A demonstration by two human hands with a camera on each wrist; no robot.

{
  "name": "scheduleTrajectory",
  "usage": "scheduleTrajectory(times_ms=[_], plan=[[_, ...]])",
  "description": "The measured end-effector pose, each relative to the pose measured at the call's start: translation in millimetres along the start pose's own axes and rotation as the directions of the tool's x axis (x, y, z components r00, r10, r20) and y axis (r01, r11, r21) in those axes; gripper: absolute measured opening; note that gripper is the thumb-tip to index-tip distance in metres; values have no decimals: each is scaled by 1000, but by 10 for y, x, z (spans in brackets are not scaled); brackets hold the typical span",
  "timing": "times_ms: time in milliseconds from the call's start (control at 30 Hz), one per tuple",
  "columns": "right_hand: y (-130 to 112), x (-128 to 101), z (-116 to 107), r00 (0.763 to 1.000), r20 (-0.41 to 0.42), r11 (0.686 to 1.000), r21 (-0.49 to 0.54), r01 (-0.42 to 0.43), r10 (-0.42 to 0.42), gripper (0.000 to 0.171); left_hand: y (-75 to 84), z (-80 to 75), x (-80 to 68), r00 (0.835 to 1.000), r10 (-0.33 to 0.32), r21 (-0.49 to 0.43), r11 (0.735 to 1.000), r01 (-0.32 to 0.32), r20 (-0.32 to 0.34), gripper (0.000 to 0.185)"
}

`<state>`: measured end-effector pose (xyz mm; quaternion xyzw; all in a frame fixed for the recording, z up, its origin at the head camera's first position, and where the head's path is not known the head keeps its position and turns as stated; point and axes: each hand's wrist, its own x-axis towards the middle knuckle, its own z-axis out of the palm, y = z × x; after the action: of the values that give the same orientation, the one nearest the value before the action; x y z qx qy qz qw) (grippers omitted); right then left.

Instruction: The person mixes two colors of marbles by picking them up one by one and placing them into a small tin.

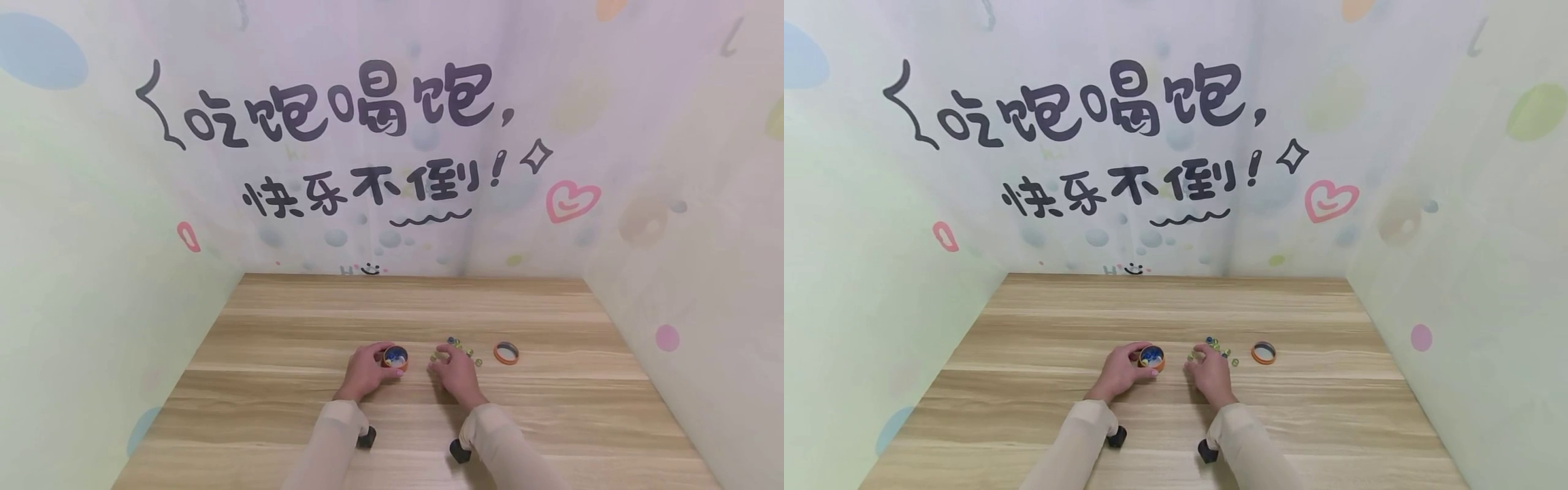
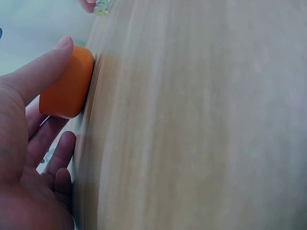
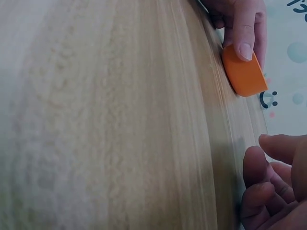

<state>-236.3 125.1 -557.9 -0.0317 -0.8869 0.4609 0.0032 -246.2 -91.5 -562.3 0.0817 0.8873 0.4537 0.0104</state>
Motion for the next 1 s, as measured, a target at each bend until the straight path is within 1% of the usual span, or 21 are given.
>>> scheduleTrajectory(times_ms=[233,367,600,767,900,1000], plan=[[-56,6,8,1000,-2,1000,-4,-18,18,38,6,2,3,1000,1,-4,1000,-1,1,59],[-80,13,23,1000,-10,999,-31,-15,14,36,-2,12,4,1000,3,-6,1000,-3,-1,59],[-94,36,44,998,-4,996,-64,-57,57,33,-7,15,3,1000,6,-1,1000,-6,-3,59],[-96,53,63,997,-9,994,-77,-82,82,31,0,15,0,1000,-3,-6,1000,3,-3,59],[-99,54,72,997,-19,994,-79,-81,80,27,2,10,0,1000,-4,-7,1000,4,-5,59],[-102,40,73,998,-21,995,-87,-57,56,24,-5,7,1,1000,3,-7,1000,-3,-7,58]])
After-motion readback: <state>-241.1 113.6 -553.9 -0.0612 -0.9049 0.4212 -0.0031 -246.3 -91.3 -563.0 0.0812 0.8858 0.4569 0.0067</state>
